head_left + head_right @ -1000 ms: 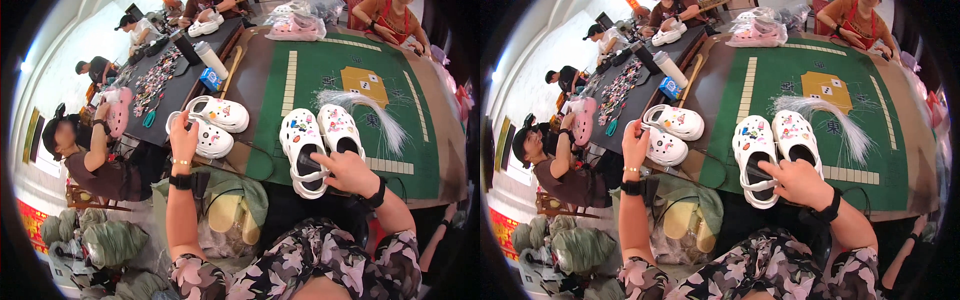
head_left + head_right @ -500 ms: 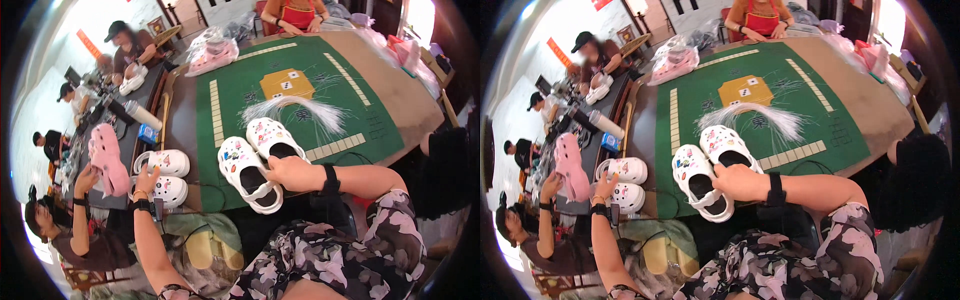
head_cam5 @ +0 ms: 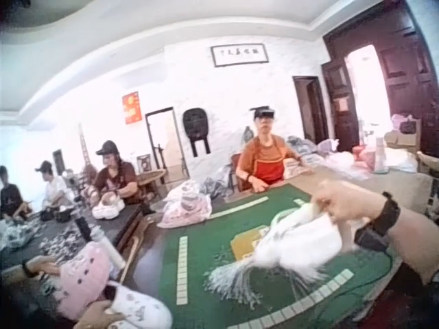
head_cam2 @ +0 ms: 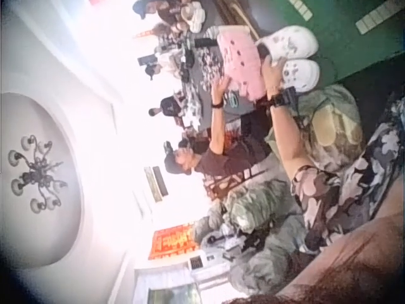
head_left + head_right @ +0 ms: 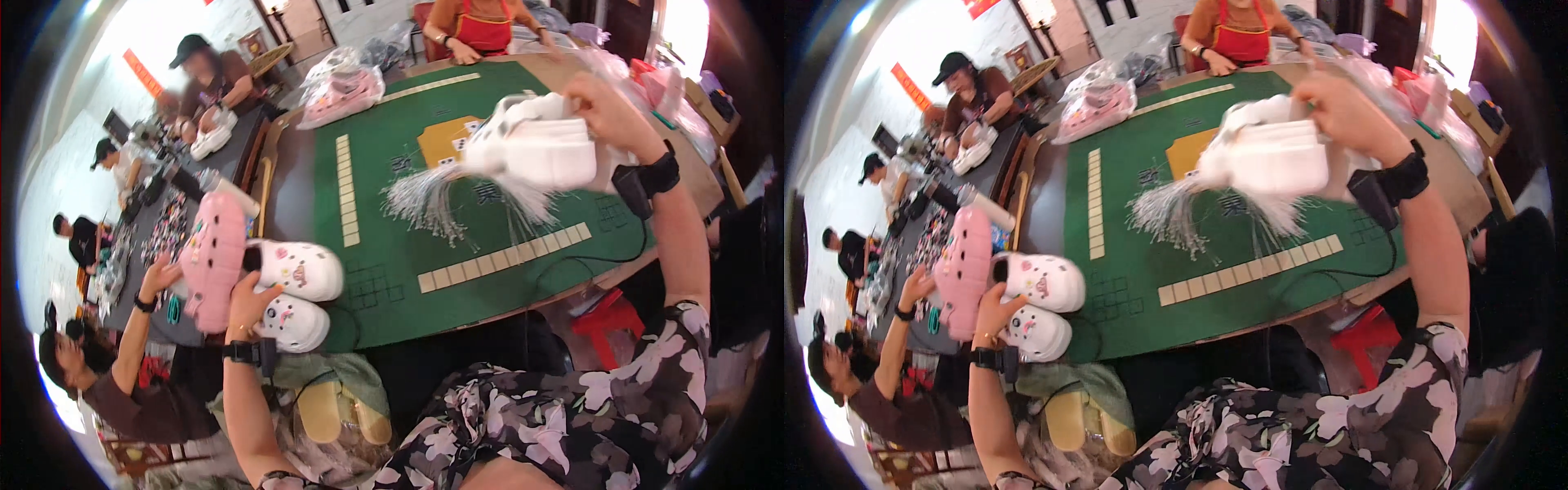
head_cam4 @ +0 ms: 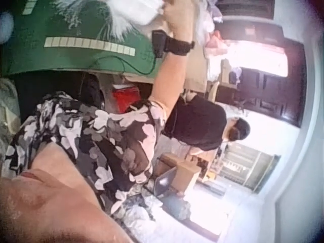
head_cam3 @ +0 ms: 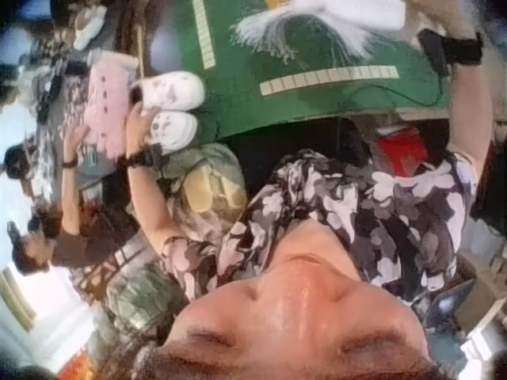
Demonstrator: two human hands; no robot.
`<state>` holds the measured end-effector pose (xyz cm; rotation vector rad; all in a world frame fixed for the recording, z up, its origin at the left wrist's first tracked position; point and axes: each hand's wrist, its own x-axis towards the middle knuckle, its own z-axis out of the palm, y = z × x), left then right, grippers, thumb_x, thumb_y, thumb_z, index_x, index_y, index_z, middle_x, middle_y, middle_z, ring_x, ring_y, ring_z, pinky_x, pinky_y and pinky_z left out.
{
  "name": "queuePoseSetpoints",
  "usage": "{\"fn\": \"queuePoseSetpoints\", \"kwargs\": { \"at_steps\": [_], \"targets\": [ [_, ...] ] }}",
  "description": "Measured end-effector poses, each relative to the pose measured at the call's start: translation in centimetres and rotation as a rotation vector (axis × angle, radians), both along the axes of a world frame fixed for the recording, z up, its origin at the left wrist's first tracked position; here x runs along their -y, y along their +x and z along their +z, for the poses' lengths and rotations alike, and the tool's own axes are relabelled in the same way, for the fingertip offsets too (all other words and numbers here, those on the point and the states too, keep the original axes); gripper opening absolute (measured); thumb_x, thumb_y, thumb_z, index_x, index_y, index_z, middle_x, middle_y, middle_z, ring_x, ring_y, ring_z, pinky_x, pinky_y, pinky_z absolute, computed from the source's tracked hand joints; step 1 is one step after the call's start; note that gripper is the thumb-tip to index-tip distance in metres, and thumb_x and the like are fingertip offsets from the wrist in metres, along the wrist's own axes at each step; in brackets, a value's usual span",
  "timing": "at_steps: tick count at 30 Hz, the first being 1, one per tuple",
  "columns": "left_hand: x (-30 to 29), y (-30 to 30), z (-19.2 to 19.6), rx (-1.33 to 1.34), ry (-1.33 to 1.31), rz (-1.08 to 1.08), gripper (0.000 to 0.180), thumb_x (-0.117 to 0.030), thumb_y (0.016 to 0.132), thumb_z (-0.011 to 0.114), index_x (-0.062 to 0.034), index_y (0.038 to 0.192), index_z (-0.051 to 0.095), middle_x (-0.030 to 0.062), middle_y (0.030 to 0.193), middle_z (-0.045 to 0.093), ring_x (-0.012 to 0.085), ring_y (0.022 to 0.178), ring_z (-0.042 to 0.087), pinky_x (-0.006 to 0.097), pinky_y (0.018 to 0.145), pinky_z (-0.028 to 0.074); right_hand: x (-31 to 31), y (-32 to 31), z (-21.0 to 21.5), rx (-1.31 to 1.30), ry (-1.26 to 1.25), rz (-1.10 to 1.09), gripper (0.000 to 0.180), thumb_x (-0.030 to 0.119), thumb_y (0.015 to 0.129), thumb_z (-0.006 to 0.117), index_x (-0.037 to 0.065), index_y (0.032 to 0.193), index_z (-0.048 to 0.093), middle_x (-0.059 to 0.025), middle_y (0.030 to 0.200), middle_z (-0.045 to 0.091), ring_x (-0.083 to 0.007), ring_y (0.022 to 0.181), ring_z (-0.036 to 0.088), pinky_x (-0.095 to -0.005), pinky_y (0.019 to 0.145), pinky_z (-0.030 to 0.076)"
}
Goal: Manually attaching decorative charms and straps to plastic clog-style shoes.
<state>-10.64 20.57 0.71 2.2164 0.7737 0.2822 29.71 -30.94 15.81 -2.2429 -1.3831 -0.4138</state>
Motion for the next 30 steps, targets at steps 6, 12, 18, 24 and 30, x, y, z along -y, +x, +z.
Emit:
{"fn": "queuePoseSetpoints", "kwargs": {
  "at_steps": [6, 12, 18, 24, 30],
  "targets": [
    [9.0, 4.1, 5.7, -0.204, 0.222, -0.536, 0.036, -0.023, 0.074, 0.078, 0.001, 0.097, 0.064, 0.0172, 0.087, 0.067, 0.037, 0.079, 0.064, 0.04, 0.07, 0.051, 2.6, 9.9, -6.5, 0.313, -0.067, -0.325, 0.017, 0.004, 0.08, 0.057, 0.001, 0.097, 0.06, -0.0189, 0.094, 0.056, -0.0387, 0.096, 0.058, -0.0453, 0.084, 0.048],
    [15.7, 5.9, 3.4, -0.126, 0.804, -1.028, 0.009, -0.015, 0.069, 0.068, -0.0185, 0.077, 0.068, 0.002, 0.074, 0.057, 0.0208, 0.082, 0.061, 0.04, 0.088, 0.042, 3.8, 13.0, -18.5, 0.081, -0.405, -0.606, 0.056, 0.0, 0.073, 0.063, 0.009, 0.127, 0.051, -0.0213, 0.128, 0.051, -0.0444, 0.114, 0.054, -0.0525, 0.093, 0.046],
    [20.5, 7.6, 1.9, -0.094, 1.024, -1.095, 0.01, -0.008, 0.069, 0.064, -0.0146, 0.076, 0.068, 0.0031, 0.075, 0.056, 0.0227, 0.089, 0.06, 0.047, 0.107, 0.037, -0.6, 3.8, -14.1, 0.08, -0.378, -0.568, 0.076, 0.008, 0.071, 0.071, 0.014, 0.141, 0.04, -0.0179, 0.14, 0.043, -0.0407, 0.127, 0.044, -0.0567, 0.099, 0.041],
    [20.6, 7.6, 2.0, -0.079, 0.816, -0.985, 0.014, -0.016, 0.067, 0.064, -0.009, 0.078, 0.069, 0.0086, 0.08, 0.059, 0.0265, 0.099, 0.058, 0.055, 0.111, 0.03, -4.4, -2.8, -12.2, 0.056, -0.198, -0.147, 0.061, 0.01, 0.074, 0.07, 0.01, 0.132, 0.051, -0.0193, 0.138, 0.046, -0.0388, 0.125, 0.047, -0.0484, 0.103, 0.04],
    [22.4, 8.7, 2.2, -0.178, 0.691, -0.849, 0.04, -0.036, 0.075, 0.075, -0.0066, 0.1, 0.064, 0.0117, 0.085, 0.063, 0.0293, 0.098, 0.06, 0.055, 0.107, 0.033, -8.1, -8.0, -15.0, -0.063, -0.214, 0.192, 0.048, 0.012, 0.074, 0.072, 0.007, 0.12, 0.06, -0.0189, 0.131, 0.051, -0.0374, 0.119, 0.051, -0.0452, 0.1, 0.043]
  ]
}}
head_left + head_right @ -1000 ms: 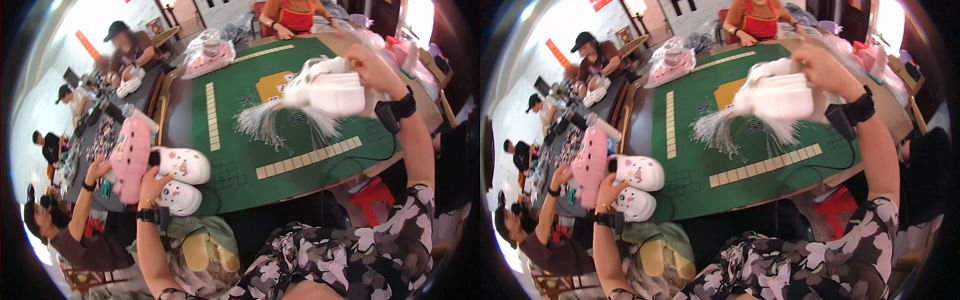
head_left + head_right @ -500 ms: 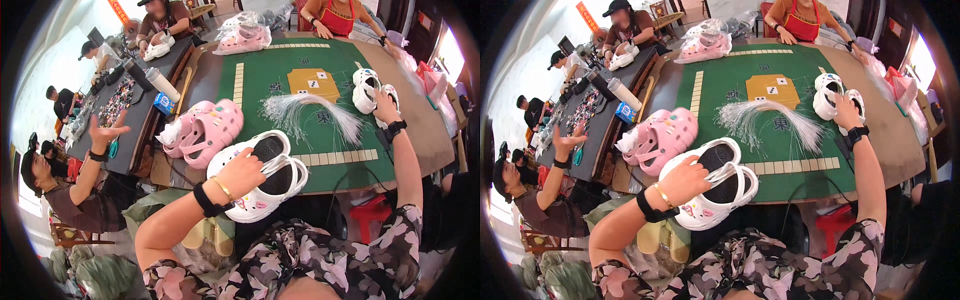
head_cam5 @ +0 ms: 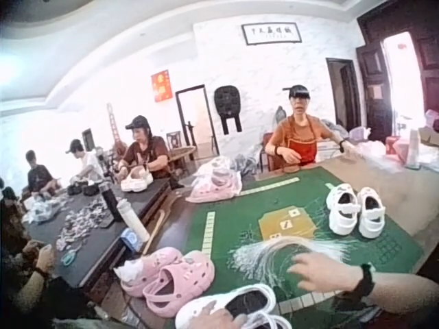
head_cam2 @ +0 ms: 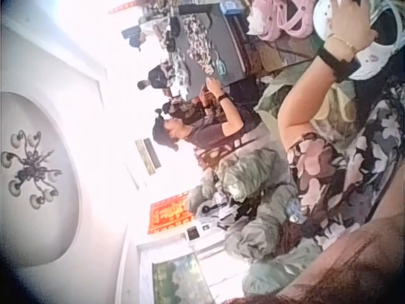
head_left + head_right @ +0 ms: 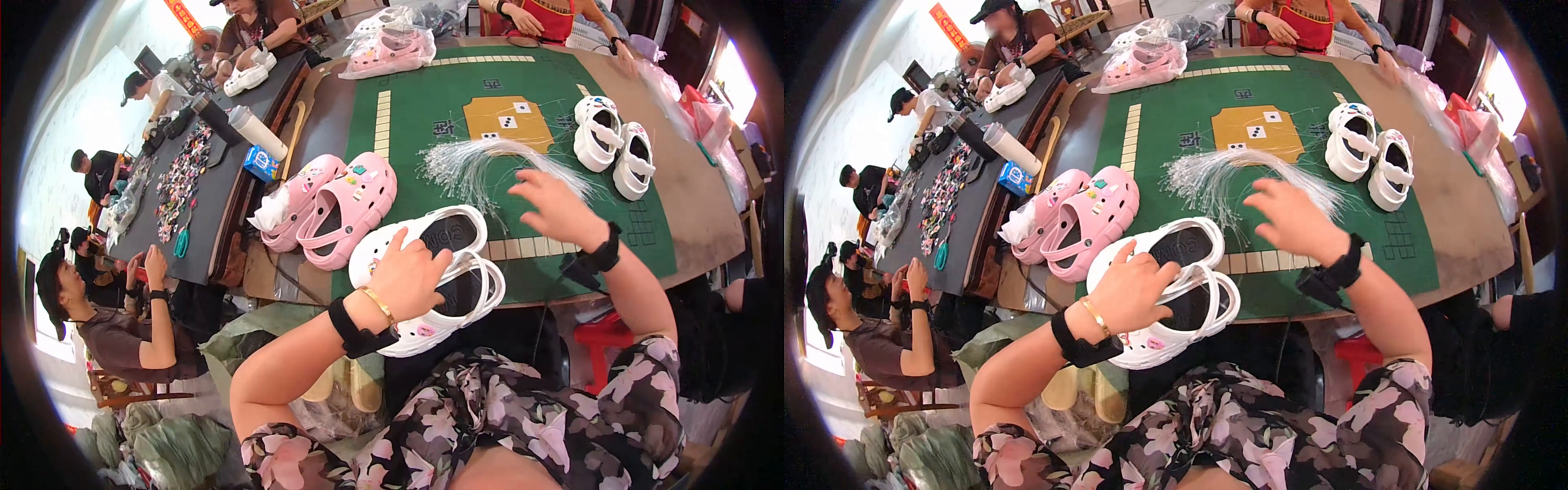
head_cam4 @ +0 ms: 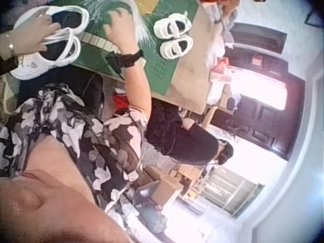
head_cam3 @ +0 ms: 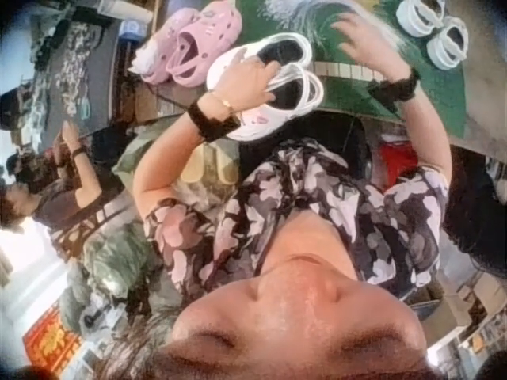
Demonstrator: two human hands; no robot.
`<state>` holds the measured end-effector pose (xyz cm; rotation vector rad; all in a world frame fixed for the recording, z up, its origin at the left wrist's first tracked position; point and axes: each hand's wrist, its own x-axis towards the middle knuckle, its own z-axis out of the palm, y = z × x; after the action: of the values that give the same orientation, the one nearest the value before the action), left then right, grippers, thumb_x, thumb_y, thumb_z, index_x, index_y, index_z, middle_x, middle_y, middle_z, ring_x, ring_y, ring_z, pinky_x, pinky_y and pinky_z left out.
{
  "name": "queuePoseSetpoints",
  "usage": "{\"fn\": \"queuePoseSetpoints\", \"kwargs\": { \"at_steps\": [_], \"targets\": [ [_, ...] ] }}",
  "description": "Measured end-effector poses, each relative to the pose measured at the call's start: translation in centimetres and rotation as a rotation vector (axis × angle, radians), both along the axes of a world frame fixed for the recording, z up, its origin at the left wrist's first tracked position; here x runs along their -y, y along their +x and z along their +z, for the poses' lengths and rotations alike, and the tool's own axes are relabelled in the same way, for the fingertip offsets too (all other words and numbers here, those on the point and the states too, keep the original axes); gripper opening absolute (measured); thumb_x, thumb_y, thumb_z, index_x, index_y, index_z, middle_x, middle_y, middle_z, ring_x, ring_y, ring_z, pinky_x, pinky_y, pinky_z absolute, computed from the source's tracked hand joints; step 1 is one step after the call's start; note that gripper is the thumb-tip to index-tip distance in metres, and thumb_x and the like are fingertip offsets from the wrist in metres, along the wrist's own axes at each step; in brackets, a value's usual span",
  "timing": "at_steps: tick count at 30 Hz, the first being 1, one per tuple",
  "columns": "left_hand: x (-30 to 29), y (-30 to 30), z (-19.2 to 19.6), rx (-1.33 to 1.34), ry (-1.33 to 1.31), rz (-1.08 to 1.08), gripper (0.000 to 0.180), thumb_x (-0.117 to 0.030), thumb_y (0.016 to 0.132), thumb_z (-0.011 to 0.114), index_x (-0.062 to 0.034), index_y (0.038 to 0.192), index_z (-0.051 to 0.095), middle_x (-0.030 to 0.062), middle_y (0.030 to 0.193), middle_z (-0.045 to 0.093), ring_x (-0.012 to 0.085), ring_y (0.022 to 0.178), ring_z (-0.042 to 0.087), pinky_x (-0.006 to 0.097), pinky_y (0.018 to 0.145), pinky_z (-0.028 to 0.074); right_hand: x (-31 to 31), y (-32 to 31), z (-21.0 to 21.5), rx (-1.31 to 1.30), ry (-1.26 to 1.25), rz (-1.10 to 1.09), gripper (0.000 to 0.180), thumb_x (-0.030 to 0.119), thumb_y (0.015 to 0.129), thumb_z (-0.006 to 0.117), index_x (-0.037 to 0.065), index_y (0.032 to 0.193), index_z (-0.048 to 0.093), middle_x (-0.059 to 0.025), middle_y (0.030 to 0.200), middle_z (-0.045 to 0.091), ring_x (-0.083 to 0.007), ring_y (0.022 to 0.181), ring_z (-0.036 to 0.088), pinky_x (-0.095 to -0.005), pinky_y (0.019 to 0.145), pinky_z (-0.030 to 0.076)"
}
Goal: Manually attaching decorative charms and straps to plastic clog-style shoes.
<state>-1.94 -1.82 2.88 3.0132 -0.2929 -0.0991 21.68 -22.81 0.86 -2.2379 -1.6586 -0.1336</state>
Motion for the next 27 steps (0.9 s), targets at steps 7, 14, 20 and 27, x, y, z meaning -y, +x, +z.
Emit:
{"fn": "queuePoseSetpoints", "kwargs": {
  "at_steps": [7, 14, 20, 27],
  "targets": [
    [0.8, 1.5, -0.7, 0.041, 0.31, -0.052, 0.005, -0.009, 0.079, 0.059, -0.0106, 0.078, 0.064, 0.0075, 0.066, 0.064, 0.0253, 0.08, 0.065, 0.053, 0.107, 0.035, 0.3, -3.7, -2.3, -0.17, -0.159, 0.119, 0.044, 0.015, 0.077, 0.072, 0.008, 0.119, 0.062, -0.0147, 0.126, 0.056, -0.0348, 0.116, 0.054, -0.044, 0.096, 0.045],
    [2.0, 1.1, 1.5, 0.161, 0.368, -0.258, 0.008, -0.01, 0.073, 0.059, -0.0073, 0.067, 0.062, 0.0057, 0.062, 0.06, 0.0214, 0.078, 0.061, 0.052, 0.117, 0.026, 3.0, -2.9, -1.8, -0.322, -0.135, 0.098, 0.041, 0.013, 0.079, 0.07, 0.004, 0.118, 0.062, -0.0151, 0.118, 0.06, -0.034, 0.11, 0.058, -0.041, 0.095, 0.047],
    [1.4, 2.6, 0.2, 0.38, 0.56, -0.446, 0.006, -0.01, 0.069, 0.058, -0.0072, 0.066, 0.063, 0.0018, 0.064, 0.052, 0.0194, 0.084, 0.057, 0.045, 0.119, 0.027, 3.3, -3.1, -2.7, -0.368, -0.128, 0.014, 0.039, 0.012, 0.079, 0.069, 0.005, 0.116, 0.063, -0.0133, 0.113, 0.062, -0.0319, 0.106, 0.06, -0.0394, 0.091, 0.049],
    [-0.1, 1.9, -1.1, 0.468, 0.087, -0.288, 0.026, -0.012, 0.078, 0.064, -0.0102, 0.104, 0.065, 0.0038, 0.097, 0.061, 0.0211, 0.1, 0.059, 0.04, 0.101, 0.042, 4.1, -0.6, -5.2, -0.243, -0.136, -0.308, 0.026, 0.012, 0.079, 0.065, 0.011, 0.106, 0.067, -0.0115, 0.104, 0.064, -0.0332, 0.1, 0.062, -0.0432, 0.086, 0.051]
  ]
}}
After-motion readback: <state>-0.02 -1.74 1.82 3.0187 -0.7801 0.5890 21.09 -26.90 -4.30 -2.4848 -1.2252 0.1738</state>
